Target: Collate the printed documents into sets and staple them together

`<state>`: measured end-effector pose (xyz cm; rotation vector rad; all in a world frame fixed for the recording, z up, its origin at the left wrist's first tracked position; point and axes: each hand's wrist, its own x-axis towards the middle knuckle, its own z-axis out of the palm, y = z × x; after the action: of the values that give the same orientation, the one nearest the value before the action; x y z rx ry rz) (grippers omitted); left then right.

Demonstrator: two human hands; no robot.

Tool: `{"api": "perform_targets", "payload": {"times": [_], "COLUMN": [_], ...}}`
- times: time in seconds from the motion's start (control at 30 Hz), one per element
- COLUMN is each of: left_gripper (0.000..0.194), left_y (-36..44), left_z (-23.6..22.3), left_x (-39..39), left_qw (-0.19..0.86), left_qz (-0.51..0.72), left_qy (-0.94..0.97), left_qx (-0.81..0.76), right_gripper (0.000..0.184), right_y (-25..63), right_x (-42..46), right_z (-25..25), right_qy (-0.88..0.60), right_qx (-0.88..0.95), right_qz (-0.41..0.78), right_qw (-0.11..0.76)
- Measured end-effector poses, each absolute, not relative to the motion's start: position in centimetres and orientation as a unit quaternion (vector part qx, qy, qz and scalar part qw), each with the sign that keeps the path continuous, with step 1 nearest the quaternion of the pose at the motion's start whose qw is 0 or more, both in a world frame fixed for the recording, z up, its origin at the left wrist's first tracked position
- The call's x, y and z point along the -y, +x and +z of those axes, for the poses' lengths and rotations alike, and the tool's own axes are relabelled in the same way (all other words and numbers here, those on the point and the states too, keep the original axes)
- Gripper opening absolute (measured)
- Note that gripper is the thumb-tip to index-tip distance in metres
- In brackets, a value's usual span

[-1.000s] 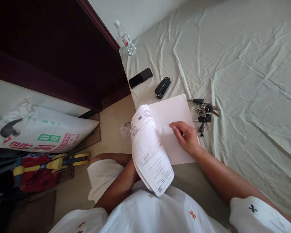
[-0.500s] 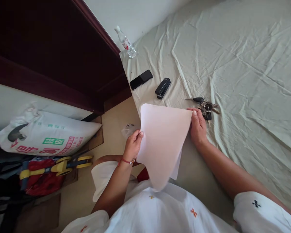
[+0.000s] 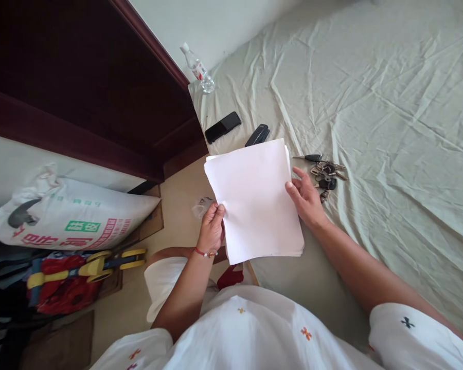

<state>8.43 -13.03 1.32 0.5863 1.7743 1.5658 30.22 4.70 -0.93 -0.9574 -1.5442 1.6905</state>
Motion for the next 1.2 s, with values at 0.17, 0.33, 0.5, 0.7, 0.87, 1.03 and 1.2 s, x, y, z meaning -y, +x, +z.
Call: {"api": "perform_targets", "payload": {"times": [0.17,0.33,0.5,0.7,0.87,1.03,1.2], "left_gripper": [0.054,0.052,0.054,0.056,0.048,0.052,0.069], "left_y": [8.7,8.8,9.4,9.7,9.3,7.7,6.1], "left_z": [0.4,0.7,0.3,-1.3,-1.2,0.7,2.4], "left_x": [13.2,12.8,12.2,11.9,11.8,10.6,9.2], "left_qw": [0.317,0.319,0.365,0.389,0.384,0.436,0.478], "left_qz": [0.621,0.676,0.707,0.699,0.678,0.682,0.657], "left_qy": [0.228,0.194,0.115,0.053,0.123,0.139,0.078], "left_qx": [-0.68,-0.635,-0.595,-0.598,-0.614,-0.571,-0.577], "right_gripper": [0.081,0.07,0.046,0.044,0.034,0.035,0.031], "right_y": [29.9,30.0,30.3,30.4,30.3,30.6,30.7], "right_x": [-4.9,-4.8,-4.9,-4.7,-4.5,-4.5,-4.3], "right_z": [-1.5,-0.7,-0.3,-1.2,-0.6,-0.1,-0.5], "right_qy": [-0.347,-0.331,-0.348,-0.37,-0.394,-0.374,-0.358], "right_qx": [0.607,0.571,0.593,0.623,0.622,0.595,0.61], "right_qz": [0.615,0.669,0.657,0.625,0.579,0.64,0.666], "right_qw": [0.364,0.343,0.308,0.292,0.35,0.311,0.237]}}
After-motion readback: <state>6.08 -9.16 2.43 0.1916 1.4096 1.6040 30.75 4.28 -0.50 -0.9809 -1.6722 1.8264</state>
